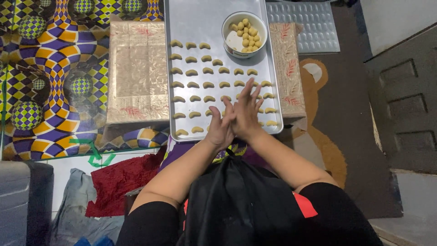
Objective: Shaping small dough balls into crescent-shaped cookies and arranging them in rows on a baking tray
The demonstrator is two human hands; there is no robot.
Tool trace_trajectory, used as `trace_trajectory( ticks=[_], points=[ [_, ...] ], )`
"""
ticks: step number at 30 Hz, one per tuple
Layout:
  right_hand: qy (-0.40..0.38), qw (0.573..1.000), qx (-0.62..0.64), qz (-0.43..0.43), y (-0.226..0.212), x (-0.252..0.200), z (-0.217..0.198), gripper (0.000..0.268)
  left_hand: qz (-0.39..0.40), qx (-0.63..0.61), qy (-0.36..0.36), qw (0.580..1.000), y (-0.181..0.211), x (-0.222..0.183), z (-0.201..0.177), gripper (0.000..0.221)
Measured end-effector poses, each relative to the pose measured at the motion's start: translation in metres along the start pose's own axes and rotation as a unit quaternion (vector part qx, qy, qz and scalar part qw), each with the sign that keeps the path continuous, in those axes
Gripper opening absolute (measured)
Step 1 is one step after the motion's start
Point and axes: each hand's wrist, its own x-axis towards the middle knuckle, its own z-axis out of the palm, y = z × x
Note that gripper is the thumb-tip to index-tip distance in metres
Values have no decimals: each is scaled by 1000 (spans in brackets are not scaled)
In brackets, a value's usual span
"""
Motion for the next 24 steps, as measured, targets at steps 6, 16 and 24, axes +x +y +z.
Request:
trace_trajectory(
  ticks=[6,16,24],
  points=[
    [-68,993,-9,-95,3,-21,18,122,117,120,-114,979,32,-18,25,145],
    [-82,990,-27,-115,5,-14,16,129,-22,-70,14,997,-10,11,-28,109],
    [-124,960,241,-69,8,7,-31,134,-74,-299,-119,944,-17,28,-59,98]
  ],
)
